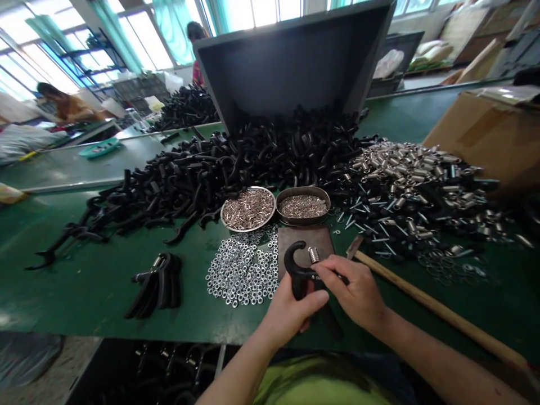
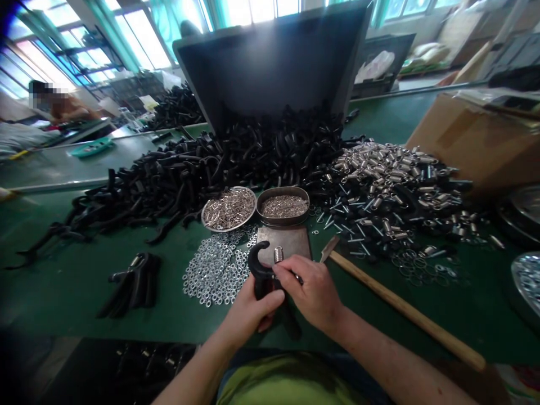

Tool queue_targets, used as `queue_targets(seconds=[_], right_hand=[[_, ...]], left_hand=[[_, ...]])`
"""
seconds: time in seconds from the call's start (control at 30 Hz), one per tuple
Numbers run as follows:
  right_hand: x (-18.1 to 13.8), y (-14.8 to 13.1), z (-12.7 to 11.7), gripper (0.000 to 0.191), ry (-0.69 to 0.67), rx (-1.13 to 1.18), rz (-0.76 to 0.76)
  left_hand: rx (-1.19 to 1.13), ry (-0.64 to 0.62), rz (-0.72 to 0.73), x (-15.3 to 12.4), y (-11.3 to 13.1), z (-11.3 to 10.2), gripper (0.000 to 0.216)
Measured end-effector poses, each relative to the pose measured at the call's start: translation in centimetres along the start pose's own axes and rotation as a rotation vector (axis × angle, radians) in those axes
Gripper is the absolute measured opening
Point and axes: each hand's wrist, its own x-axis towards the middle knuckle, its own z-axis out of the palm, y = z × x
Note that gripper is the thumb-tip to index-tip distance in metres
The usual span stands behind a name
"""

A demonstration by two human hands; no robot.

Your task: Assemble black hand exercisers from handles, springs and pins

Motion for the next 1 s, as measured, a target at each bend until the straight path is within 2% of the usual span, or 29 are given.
queue_targets(seconds=[0.1,0.17,0.23,0.33,0.4,0.47,0.53,0.63,0.7,0.8,1.0], right_hand=[[-0.2,0.7,-0.8,0.017,-0.055,0.020,-0.182],[-0.6,1.1,-1.0,0.018,-0.024,0.002,-0.216],[-0.8,1.4,-0.9,0.019,-0.026,0.027,-0.040],[-0.5,1.4,-0.4,0.035,-0.246,0.237,0.347],[0.2,1.2,0.0,0.039,-0.436,0.408,0.421],[0.8,0.8,0.4,0.034,-0.504,0.509,0.395],[1.1,0.3,0.9,0.026,-0.425,0.438,0.376],[1.0,-0.3,1.4,0.020,-0.299,0.098,0.307],[0.8,-0.4,1.4,0.020,-0.325,-0.069,0.226],[0.8,-0.4,1.1,0.022,-0.415,-0.134,0.158],[1.4,-0.3,0.8,0.019,-0.449,-0.157,0.243]], left_hand=[[-0.112,-0.027,0.005,0.3,0.2,-0.5,0.051],[-0.145,-0.033,0.017,0.4,0.5,-0.8,0.059],[-0.060,0.006,0.078,0.4,0.9,-1.1,0.071],[0.216,0.142,0.269,0.3,1.4,-1.7,0.087],[0.383,0.148,0.332,0.2,1.4,-2.0,0.094],[0.472,0.109,0.326,0.1,1.1,-2.1,0.093],[0.451,0.122,0.340,0.1,0.4,-1.9,0.089],[0.351,0.170,0.381,0.1,-0.7,-1.7,0.085],[0.352,0.163,0.401,0.1,-1.3,-1.8,0.084],[0.426,0.129,0.448,0.2,-1.6,-2.1,0.084],[0.521,0.103,0.510,0.7,-1.5,-2.1,0.080]])
